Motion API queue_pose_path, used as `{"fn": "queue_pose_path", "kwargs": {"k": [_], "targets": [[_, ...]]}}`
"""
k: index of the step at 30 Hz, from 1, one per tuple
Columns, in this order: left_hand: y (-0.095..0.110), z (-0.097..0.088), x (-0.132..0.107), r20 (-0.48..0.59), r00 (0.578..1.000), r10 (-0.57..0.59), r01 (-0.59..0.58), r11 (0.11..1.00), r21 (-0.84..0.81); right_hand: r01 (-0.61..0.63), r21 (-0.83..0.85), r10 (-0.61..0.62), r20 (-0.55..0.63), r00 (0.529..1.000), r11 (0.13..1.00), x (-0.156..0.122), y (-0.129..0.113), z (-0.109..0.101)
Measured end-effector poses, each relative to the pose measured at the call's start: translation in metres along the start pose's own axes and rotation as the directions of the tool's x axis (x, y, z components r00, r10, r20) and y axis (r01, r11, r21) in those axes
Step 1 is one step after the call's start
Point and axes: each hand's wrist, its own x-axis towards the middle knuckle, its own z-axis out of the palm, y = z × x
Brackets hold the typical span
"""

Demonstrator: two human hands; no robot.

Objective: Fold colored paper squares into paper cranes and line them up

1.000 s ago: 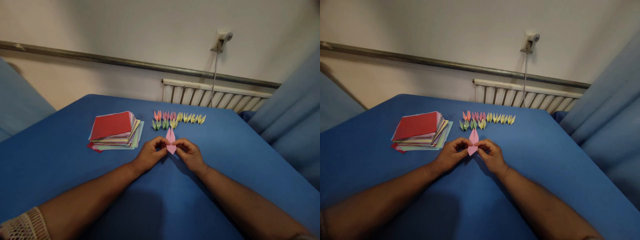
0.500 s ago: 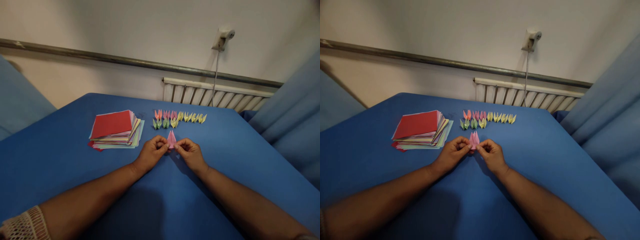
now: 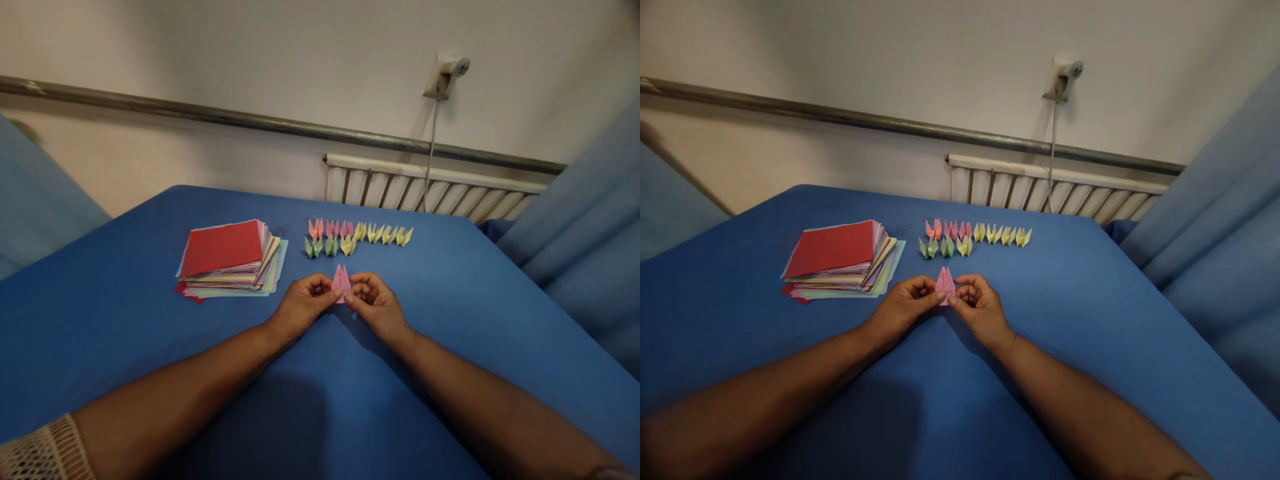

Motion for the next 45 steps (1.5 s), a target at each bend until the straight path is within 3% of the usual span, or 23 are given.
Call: {"fn": "queue_pose_path", "kwargs": {"k": [8, 15, 21, 30, 36, 41, 45], "targets": [[0.001, -0.001, -0.004, 0.092, 0.996, 0.020, -0.025, 0.998, 0.063, -0.030, -0.112, 0.031, 0.011, 0.999, 0.993, -0.002, -0.006, -0.002], [-0.001, -0.002, 0.000, 0.065, 0.995, 0.071, -0.077, 0.992, 0.097, -0.078, -0.073, 0.081, 0.030, 0.996, 0.994, -0.001, -0.003, -0.002], [0.000, -0.001, -0.001, 0.097, 0.994, 0.058, -0.068, 0.993, 0.099, -0.009, -0.104, 0.010, 0.009, 1.000, 0.995, -0.003, -0.006, -0.003], [0.012, -0.005, -0.006, 0.091, 0.991, 0.102, -0.121, 0.965, 0.231, 0.033, -0.161, -0.031, 0.016, 0.999, 0.986, -0.008, -0.011, -0.001], [0.001, -0.001, -0.003, 0.119, 0.990, 0.072, -0.089, 0.986, 0.139, 0.063, -0.188, -0.072, -0.041, 0.997, 0.980, -0.007, -0.008, -0.001], [-0.004, -0.002, 0.000, 0.068, 0.995, 0.072, -0.084, 0.980, 0.181, 0.069, -0.199, -0.069, 0.005, 0.998, 0.978, -0.007, -0.008, 0.000], [0.000, -0.002, -0.001, 0.054, 0.997, 0.061, -0.065, 0.995, 0.079, 0.057, -0.172, -0.057, 0.008, 0.998, 0.983, -0.005, -0.005, -0.001]]}}
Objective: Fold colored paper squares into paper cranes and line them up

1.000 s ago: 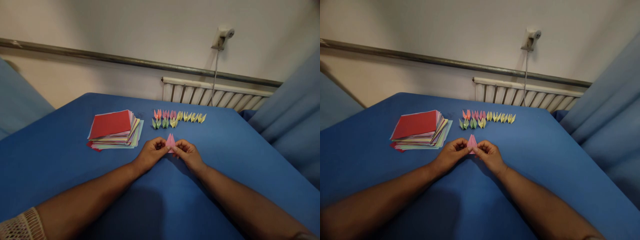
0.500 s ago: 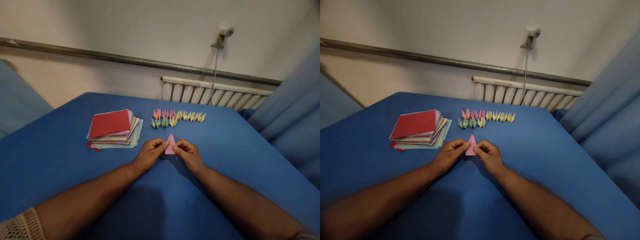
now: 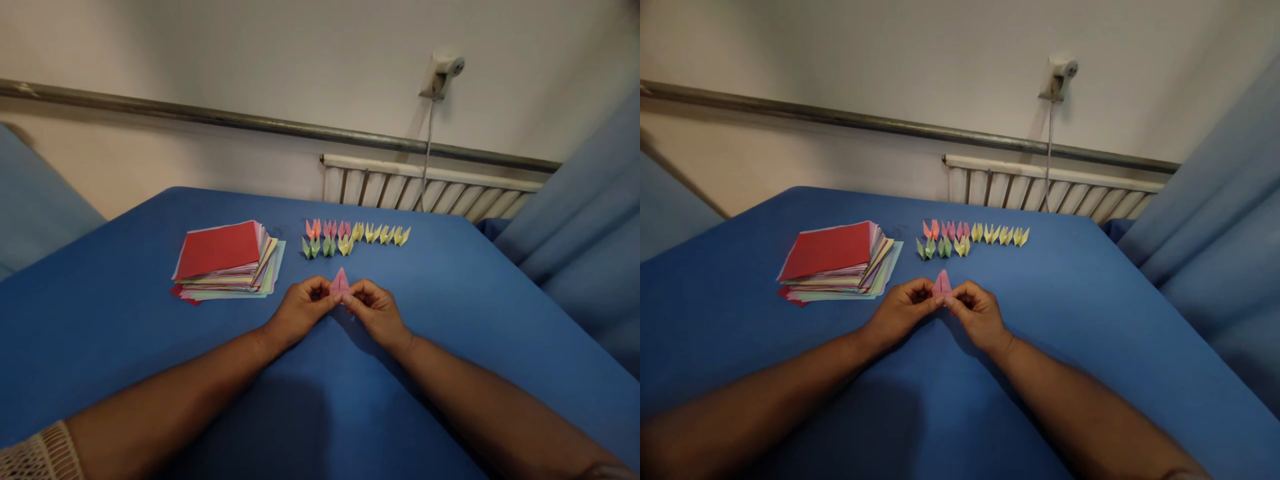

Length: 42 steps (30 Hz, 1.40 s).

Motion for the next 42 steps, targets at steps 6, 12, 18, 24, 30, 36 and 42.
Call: {"fn": "queue_pose_path", "kwargs": {"k": [6, 12, 18, 24, 30, 36, 42], "targets": [[0.001, 0.005, -0.003, 0.052, 0.988, -0.145, 0.154, 0.958, -0.243, 0.104, -0.113, -0.106, -0.007, 0.994, 0.988, 0.002, 0.007, -0.004], [-0.001, 0.002, -0.001, -0.066, 0.992, -0.103, 0.090, 0.980, -0.178, 0.216, -0.243, -0.228, -0.021, 0.973, 0.946, -0.001, 0.002, -0.004], [-0.002, 0.001, 0.001, -0.045, 0.994, -0.098, 0.097, 0.995, -0.036, 0.345, -0.298, -0.380, -0.068, 0.922, 0.890, -0.002, -0.005, -0.006], [-0.002, 0.002, 0.001, -0.006, 0.994, -0.112, 0.112, 0.993, -0.036, 0.338, -0.316, -0.370, -0.042, 0.928, 0.886, -0.001, -0.006, -0.007], [-0.004, 0.002, 0.001, 0.033, 0.993, -0.118, 0.118, 0.993, -0.017, 0.317, -0.285, -0.346, -0.056, 0.936, 0.905, -0.001, -0.005, -0.006], [-0.005, 0.002, 0.002, 0.035, 0.993, -0.115, 0.114, 0.993, 0.011, 0.350, -0.290, -0.374, -0.029, 0.927, 0.891, 0.000, -0.003, -0.007], [-0.009, 0.002, 0.002, 0.068, 0.990, -0.120, 0.119, 0.993, 0.013, 0.193, -0.125, -0.202, -0.063, 0.977, 0.973, 0.002, 0.000, -0.006]]}}
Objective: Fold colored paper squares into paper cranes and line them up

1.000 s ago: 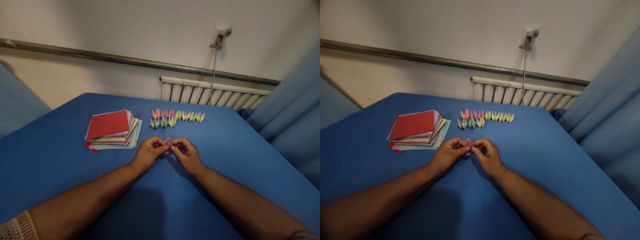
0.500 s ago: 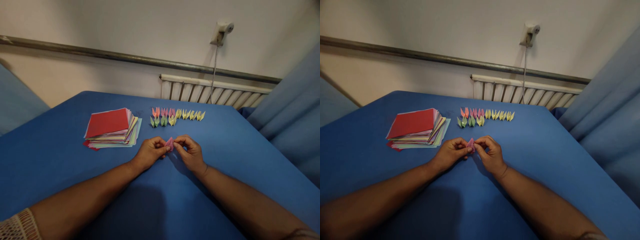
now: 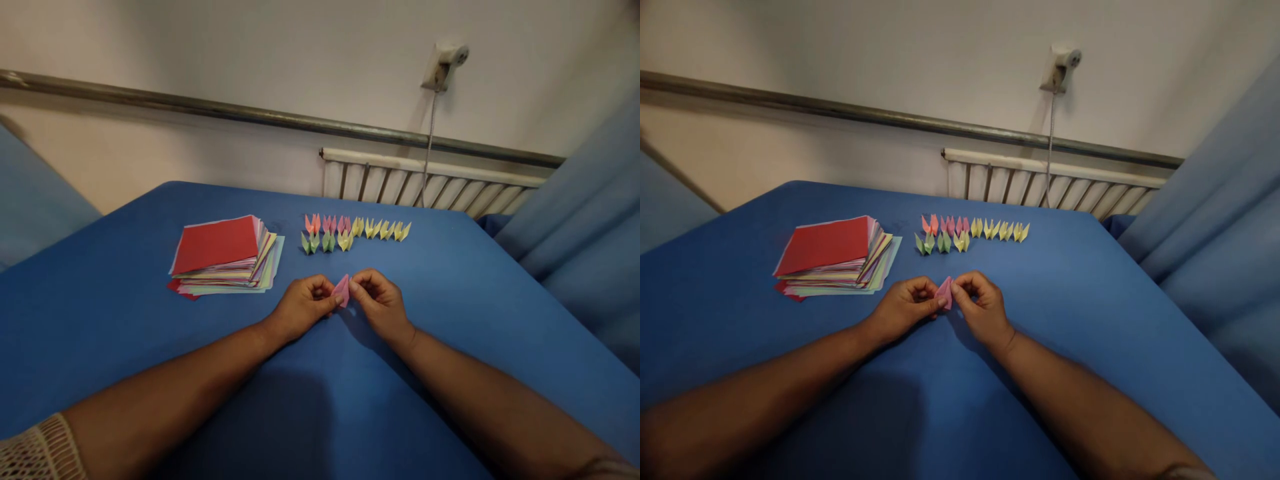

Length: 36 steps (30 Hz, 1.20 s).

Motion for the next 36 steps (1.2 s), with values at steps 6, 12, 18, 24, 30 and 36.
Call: {"fn": "queue_pose_path", "kwargs": {"k": [6, 12, 18, 24, 30, 36], "targets": [[0.003, 0.002, -0.001, -0.003, 1.000, -0.028, 0.027, 0.999, -0.040, -0.137, 0.142, 0.148, -0.068, 0.987, 0.980, 0.002, -0.002, 0.004], [0.005, 0.001, -0.003, 0.026, 0.999, -0.038, 0.040, 0.996, -0.084, -0.172, 0.174, 0.181, -0.040, 0.983, 0.970, 0.003, -0.005, 0.004], [0.006, 0.000, -0.001, 0.074, 0.996, -0.046, 0.058, 0.984, -0.169, -0.220, 0.196, 0.213, 0.057, 0.975, 0.956, 0.001, 0.001, 0.003], [0.002, 0.000, 0.000, 0.050, 0.998, -0.027, 0.035, 0.986, -0.165, -0.217, 0.119, 0.208, 0.079, 0.975, 0.969, 0.000, 0.008, 0.004], [0.004, 0.000, -0.001, 0.050, 0.998, -0.036, 0.043, 0.987, -0.152, -0.230, 0.072, 0.229, 0.023, 0.973, 0.971, -0.001, 0.006, 0.006], [0.008, -0.001, -0.001, 0.014, 0.998, -0.060, 0.061, 0.991, -0.115, -0.203, 0.044, 0.202, 0.012, 0.979, 0.978, -0.002, 0.001, 0.005]]}}
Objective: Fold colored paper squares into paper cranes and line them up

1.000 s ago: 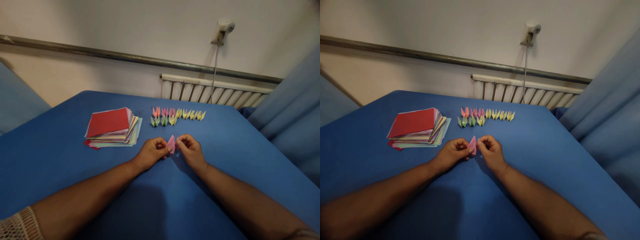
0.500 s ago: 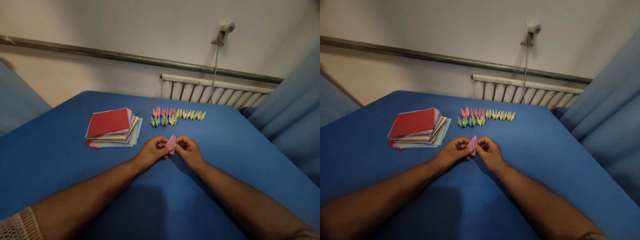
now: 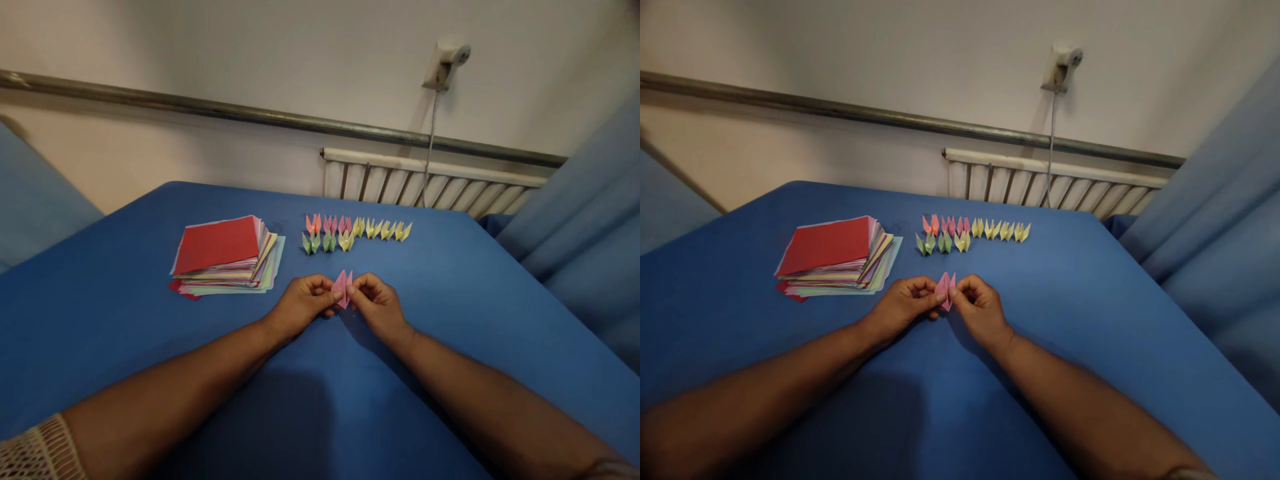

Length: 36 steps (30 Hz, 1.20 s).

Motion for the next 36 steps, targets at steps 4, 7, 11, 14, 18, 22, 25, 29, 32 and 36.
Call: {"fn": "queue_pose_path", "kwargs": {"k": [4, 7, 11, 14, 18, 22, 25, 29, 32, 36], "targets": [[0.002, 0.000, -0.001, -0.025, 1.000, -0.013, 0.013, 1.000, 0.004, 0.013, 0.027, -0.014, 0.039, 0.999, 1.000, 0.000, 0.000, -0.002], [0.003, 0.000, -0.001, -0.023, 1.000, -0.017, 0.016, 1.000, -0.006, 0.014, 0.012, -0.014, 0.032, 0.999, 1.000, -0.001, 0.002, -0.002], [0.004, 0.001, -0.002, -0.036, 0.999, -0.002, 0.001, 1.000, -0.025, 0.016, -0.011, -0.015, 0.016, 1.000, 1.000, -0.001, 0.002, 0.000], [0.003, 0.000, -0.002, -0.054, 0.998, 0.035, -0.036, 0.999, -0.032, 0.005, 0.002, -0.005, 0.023, 1.000, 1.000, -0.002, 0.000, 0.002], [0.001, -0.003, 0.000, -0.082, 0.994, 0.075, -0.077, 0.997, -0.018, 0.001, 0.028, -0.003, 0.076, 0.997, 1.000, -0.002, 0.000, 0.003], [0.003, -0.003, -0.001, -0.101, 0.988, 0.120, -0.119, 0.993, 0.011, -0.029, -0.010, 0.030, 0.104, 0.994, 1.000, -0.002, 0.006, 0.003], [0.004, -0.002, -0.002, -0.088, 0.988, 0.127, -0.124, 0.991, 0.041, -0.022, -0.035, 0.027, 0.169, 0.985, 0.999, -0.002, 0.011, 0.003], [0.003, -0.003, -0.002, -0.065, 0.994, 0.090, -0.092, 0.995, -0.025, -0.002, 0.001, 0.002, 0.208, 0.978, 1.000, -0.002, 0.012, 0.003], [0.002, -0.003, -0.001, -0.030, 0.998, 0.058, -0.060, 0.993, -0.098, 0.026, -0.018, -0.022, 0.191, 0.981, 1.000, -0.002, 0.008, 0.002], [0.001, -0.005, -0.001, 0.026, 0.999, 0.045, -0.040, 0.983, -0.177, 0.044, -0.032, -0.037, 0.199, 0.979, 0.999, -0.002, 0.005, 0.002]]}}
